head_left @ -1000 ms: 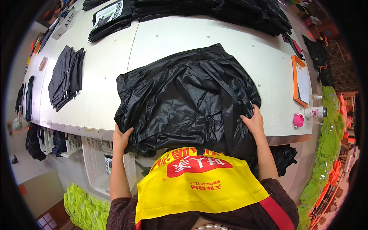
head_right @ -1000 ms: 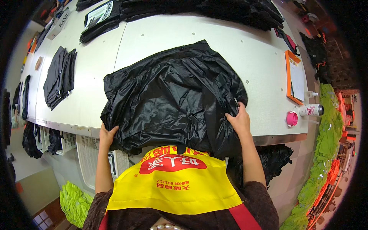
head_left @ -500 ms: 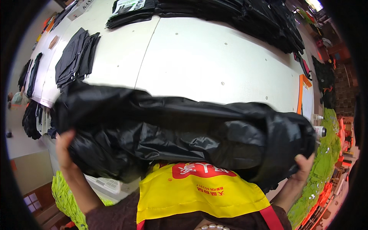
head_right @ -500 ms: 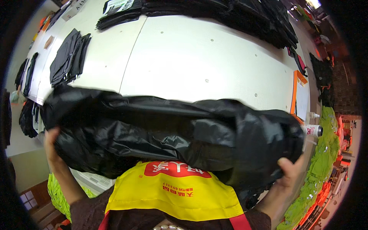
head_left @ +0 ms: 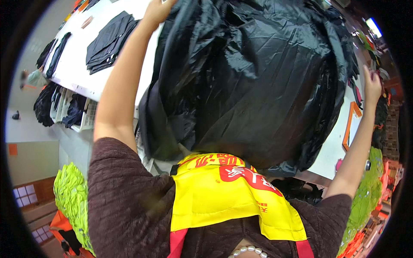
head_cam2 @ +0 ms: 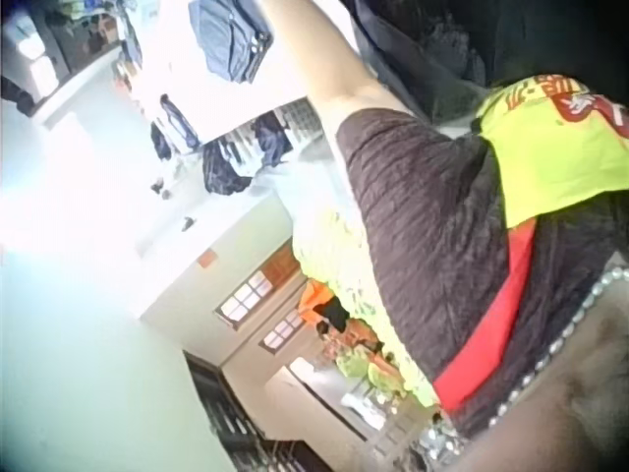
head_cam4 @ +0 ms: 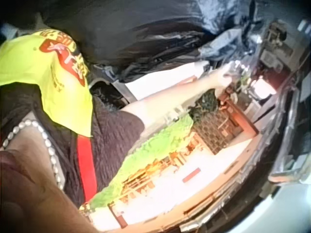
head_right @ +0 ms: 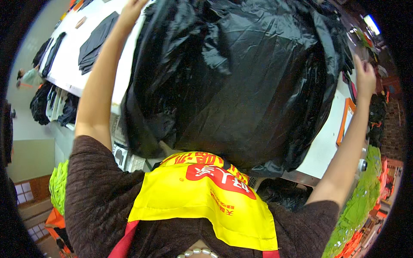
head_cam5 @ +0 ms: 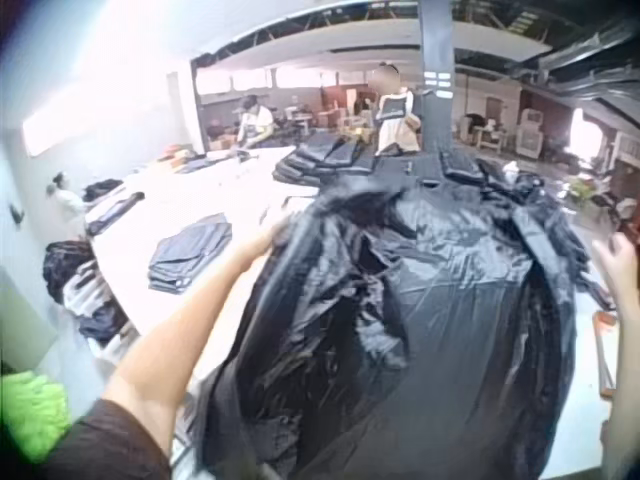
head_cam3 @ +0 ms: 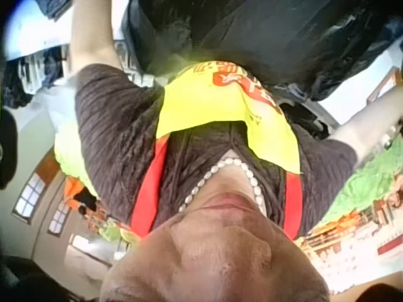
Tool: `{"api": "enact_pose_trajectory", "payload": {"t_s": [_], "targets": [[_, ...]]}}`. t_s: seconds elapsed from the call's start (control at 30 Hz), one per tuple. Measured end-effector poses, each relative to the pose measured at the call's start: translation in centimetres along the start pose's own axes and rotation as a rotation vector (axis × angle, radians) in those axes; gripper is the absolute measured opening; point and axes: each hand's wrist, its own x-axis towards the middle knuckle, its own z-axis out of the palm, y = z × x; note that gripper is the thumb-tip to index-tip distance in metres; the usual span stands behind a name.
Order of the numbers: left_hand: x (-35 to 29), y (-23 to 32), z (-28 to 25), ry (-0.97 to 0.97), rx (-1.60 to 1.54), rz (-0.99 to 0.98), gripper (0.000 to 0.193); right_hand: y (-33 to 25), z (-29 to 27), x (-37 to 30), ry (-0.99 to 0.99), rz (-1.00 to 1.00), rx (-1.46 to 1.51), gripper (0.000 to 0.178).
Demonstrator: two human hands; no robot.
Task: The person folds a black jacket on a white table. They smooth the fabric, fold the sleeves inward, fold the body in half, and then fold it again into a compact rectangle. The folded jacket is placed on a stack of similar items.
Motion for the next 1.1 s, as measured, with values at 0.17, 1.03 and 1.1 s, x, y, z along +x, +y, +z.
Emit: {"api": "enact_pose_trajectory", "payload": {"t_s": [0.17, 1.03, 1.1], "targets": [[-21.8, 1.4, -9.5, -0.208, 0.009, -0.208, 0.039, -15.7, 4.1, -24.0, -0.455, 0.02, 0.762, 0.017], [-33.5, 13.0, -3.1, -0.275, -1.857, -1.099, 0.038, -35.0, 10.6, -29.2, -1.355, 0.212, 1.372, 0.021], [-33.7, 12.8, -3.0, -0.284, -1.981, -1.119, 0.035, -34.5, 10.7, -29.1, -1.339, 0.219, 1.361, 0.022]]}}
